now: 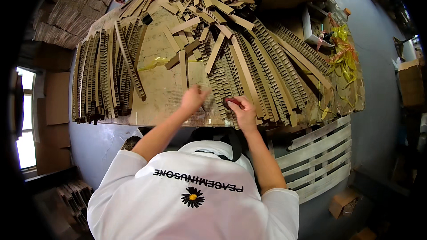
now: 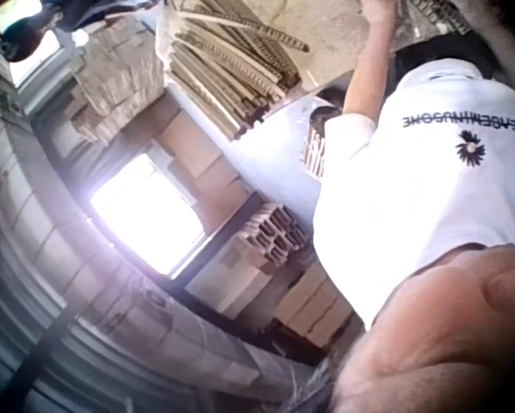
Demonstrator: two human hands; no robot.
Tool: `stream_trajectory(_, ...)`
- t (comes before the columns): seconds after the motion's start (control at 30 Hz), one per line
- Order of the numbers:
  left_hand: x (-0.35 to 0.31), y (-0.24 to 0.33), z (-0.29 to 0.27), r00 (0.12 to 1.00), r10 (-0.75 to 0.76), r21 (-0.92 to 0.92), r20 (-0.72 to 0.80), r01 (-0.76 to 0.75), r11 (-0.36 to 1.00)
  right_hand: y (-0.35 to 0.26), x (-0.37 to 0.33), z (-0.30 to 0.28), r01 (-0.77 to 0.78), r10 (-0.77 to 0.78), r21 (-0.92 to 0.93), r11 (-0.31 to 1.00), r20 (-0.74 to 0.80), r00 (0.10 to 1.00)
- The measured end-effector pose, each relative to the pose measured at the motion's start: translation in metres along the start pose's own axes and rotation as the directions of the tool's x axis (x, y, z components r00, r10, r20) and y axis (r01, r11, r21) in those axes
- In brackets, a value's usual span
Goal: The person sorts and stacks corrugated cardboard strips on a table, then uses a yellow strap to bundle the stack. Another person works nearby with similar materials.
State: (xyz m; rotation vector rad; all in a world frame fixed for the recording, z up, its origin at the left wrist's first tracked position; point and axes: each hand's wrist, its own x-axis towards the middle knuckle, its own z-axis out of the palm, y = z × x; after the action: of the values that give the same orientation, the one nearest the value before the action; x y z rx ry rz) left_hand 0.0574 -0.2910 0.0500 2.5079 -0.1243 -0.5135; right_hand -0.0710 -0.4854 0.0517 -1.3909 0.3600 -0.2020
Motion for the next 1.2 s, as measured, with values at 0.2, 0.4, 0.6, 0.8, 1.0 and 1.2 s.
stream_trajectory(0.2, 0.005, 0.016, 0.066, 0.978, -0.210, -0.385, 0.013, 0.199, 0.901, -0.003, -0.016, 0.010, 0.139, -0.164, -0.235, 0.962, -0.090, 0.982)
stream_trajectory(0.4, 0.003, 0.015, 0.057, 0.958, -0.138, -0.803, 0.250, 0.285, 0.523, 0.014, 0.004, -0.003, -0.067, 0.110, 0.417, 0.907, -0.080, 0.991)
stream_trajectory(0.6, -0.017, 0.045, 0.046, 0.973, -0.038, -0.904, 0.227, 0.225, 0.363, 0.006, 0.003, -0.003, -0.161, 0.164, 0.619, 0.768, 0.053, 0.985)
stream_trajectory(0.8, -0.017, 0.029, 0.012, 0.963, -0.091, -0.906, 0.255, 0.270, 0.326, -0.035, -0.006, 0.006, -0.278, 0.211, 0.669, 0.689, 0.182, 0.960)
stream_trajectory(1.0, -0.003, 0.081, -0.137, 0.766, -0.145, -0.677, 0.627, 0.627, 0.386, -0.061, -0.008, 0.015, -0.204, 0.079, 0.687, 0.697, 0.209, 0.975)
stream_trajectory(1.2, -0.115, 0.017, -0.221, 0.743, -0.260, -0.246, 0.617, 0.496, 0.833, -0.053, -0.018, 0.004, -0.197, 0.069, 0.703, 0.683, 0.207, 0.976)
